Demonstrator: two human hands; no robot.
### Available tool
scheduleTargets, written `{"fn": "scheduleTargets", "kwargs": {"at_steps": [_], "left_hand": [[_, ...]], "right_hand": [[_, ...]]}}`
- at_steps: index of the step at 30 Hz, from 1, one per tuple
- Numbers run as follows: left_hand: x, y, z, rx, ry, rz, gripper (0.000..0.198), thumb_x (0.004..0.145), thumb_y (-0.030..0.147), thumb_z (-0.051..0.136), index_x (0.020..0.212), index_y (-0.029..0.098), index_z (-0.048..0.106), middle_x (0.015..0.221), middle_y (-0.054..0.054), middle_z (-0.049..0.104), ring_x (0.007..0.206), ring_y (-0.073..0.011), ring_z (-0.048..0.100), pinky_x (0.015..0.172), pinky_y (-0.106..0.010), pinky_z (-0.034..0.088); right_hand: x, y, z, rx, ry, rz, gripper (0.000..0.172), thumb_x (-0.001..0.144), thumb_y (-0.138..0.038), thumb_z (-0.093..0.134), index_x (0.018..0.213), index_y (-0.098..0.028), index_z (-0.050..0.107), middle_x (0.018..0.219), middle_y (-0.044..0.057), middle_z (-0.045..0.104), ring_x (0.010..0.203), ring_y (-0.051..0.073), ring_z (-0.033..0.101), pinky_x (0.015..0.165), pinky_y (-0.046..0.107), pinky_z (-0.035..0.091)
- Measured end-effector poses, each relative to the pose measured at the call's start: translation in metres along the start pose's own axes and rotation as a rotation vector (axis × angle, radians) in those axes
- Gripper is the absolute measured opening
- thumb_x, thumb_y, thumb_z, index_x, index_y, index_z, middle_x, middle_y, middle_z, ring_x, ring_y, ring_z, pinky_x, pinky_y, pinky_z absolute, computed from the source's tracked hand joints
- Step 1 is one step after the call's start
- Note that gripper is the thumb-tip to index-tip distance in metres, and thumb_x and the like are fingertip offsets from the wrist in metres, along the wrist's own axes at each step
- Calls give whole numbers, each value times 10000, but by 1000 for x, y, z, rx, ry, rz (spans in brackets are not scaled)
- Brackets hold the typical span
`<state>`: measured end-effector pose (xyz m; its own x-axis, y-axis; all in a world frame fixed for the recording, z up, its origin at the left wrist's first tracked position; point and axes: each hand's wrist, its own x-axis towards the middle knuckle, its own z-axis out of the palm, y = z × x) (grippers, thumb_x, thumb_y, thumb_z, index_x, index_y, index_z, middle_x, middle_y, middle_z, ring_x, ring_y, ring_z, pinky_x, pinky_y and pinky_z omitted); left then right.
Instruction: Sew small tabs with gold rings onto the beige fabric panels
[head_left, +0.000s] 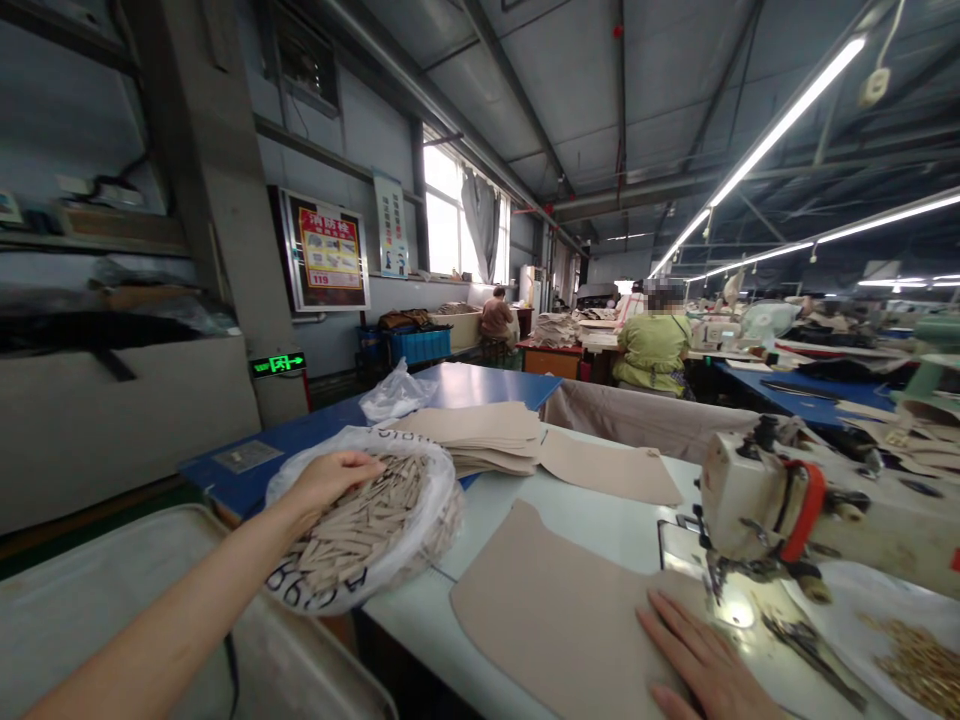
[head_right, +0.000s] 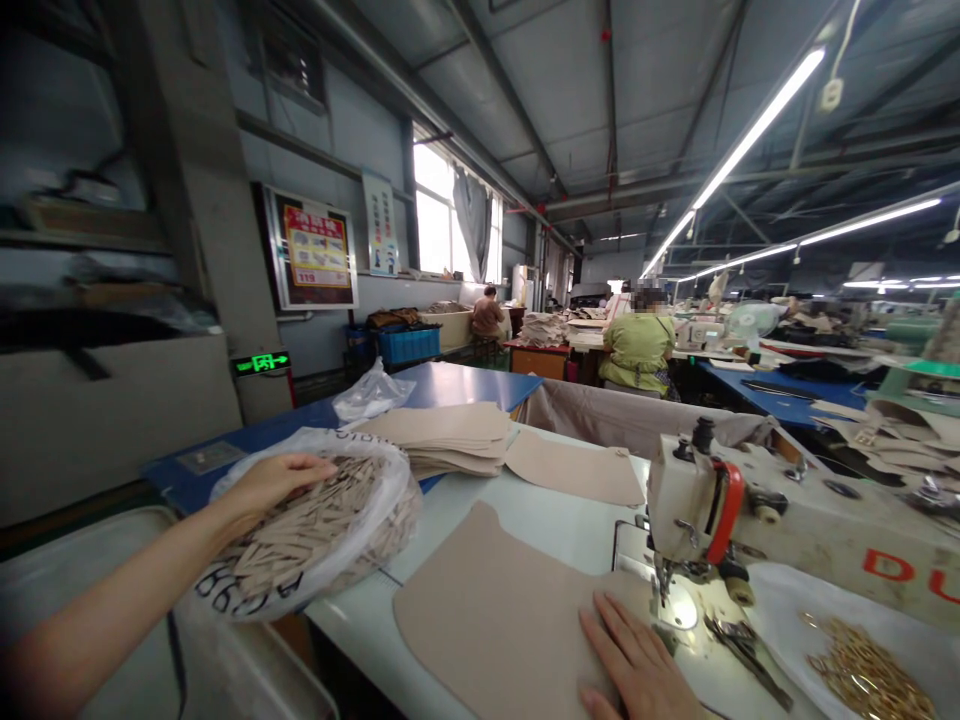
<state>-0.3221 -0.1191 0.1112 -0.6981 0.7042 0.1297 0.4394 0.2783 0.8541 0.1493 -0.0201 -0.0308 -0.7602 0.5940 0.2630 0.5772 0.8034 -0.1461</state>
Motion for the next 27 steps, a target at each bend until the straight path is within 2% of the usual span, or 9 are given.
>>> {"fn": "scheduleTargets", "kwargs": {"at_steps": [3, 6, 12, 16, 19, 21, 23, 25, 27], "left_hand": [[-4, 9, 3, 64, -8, 15, 289, 527, 442, 700, 537, 165, 618, 424, 30, 518, 440, -135, 457, 456, -219, 287], [-12, 20, 4, 165, -28, 49, 255, 602, 404, 668, 549, 159, 625, 437, 31, 537, 481, -146, 483, 498, -221, 294], [-18, 35, 6, 323, -59, 79, 292, 697, 404, 608, 735, 127, 692, 664, -11, 693, 744, -237, 612, 635, -237, 373], [-14, 42, 9, 372, -53, 110, 343, 749, 401, 532, 797, 105, 697, 797, -58, 719, 852, -264, 617, 706, -248, 406], [-21, 55, 17, 331, -62, 117, 441, 795, 405, 431, 936, 69, 679, 923, -101, 704, 889, -257, 604, 762, -267, 420], [-36, 68, 30, 245, -94, 157, 520, 806, 452, 379, 1032, 71, 651, 984, -104, 682, 891, -248, 592, 780, -281, 427], [-57, 83, 53, 156, -163, 275, 563, 796, 523, 365, 1076, 123, 645, 994, -71, 668, 891, -234, 576, 809, -282, 424], [-81, 95, 87, 103, -283, 422, 566, 786, 570, 357, 1055, 178, 664, 919, -39, 667, 844, -216, 570, 817, -282, 422], [-102, 103, 129, 53, -463, 484, 555, 772, 581, 366, 998, 189, 688, 781, -29, 657, 730, -202, 571, 744, -286, 445]], "right_hand": [[2, -7, -7, 41, -43, 40, 518, 873, -473, 469, 1335, -240, 441, 1397, 69, 376, 1269, 297, 397, 1019, 420, 399], [3, -12, -12, 71, -57, 71, 524, 869, -457, 480, 1343, -240, 429, 1412, 69, 347, 1288, 308, 362, 1030, 452, 377], [1, -18, -19, 109, -119, 118, 536, 879, -463, 451, 1359, -229, 400, 1431, 79, 309, 1310, 310, 320, 1050, 479, 334], [-2, -18, -17, 150, -99, 129, 535, 878, -467, 456, 1363, -249, 392, 1442, 67, 300, 1321, 304, 307, 1066, 475, 312], [-1, -20, -20, 179, -126, 159, 552, 881, -491, 442, 1373, -251, 377, 1454, 67, 285, 1334, 305, 282, 1078, 486, 280], [0, -23, -25, 192, -175, 175, 562, 893, -497, 412, 1392, -248, 341, 1471, 67, 248, 1351, 300, 241, 1092, 499, 237], [1, -27, -32, 204, -215, 174, 558, 912, -485, 376, 1413, -254, 293, 1489, 63, 205, 1366, 281, 202, 1105, 497, 193], [2, -30, -39, 221, -227, 158, 554, 924, -474, 356, 1427, -263, 258, 1502, 66, 174, 1375, 263, 182, 1109, 481, 181], [4, -30, -43, 234, -231, 137, 562, 926, -473, 351, 1433, -253, 247, 1506, 84, 171, 1377, 261, 173, 1109, 471, 174]]}}
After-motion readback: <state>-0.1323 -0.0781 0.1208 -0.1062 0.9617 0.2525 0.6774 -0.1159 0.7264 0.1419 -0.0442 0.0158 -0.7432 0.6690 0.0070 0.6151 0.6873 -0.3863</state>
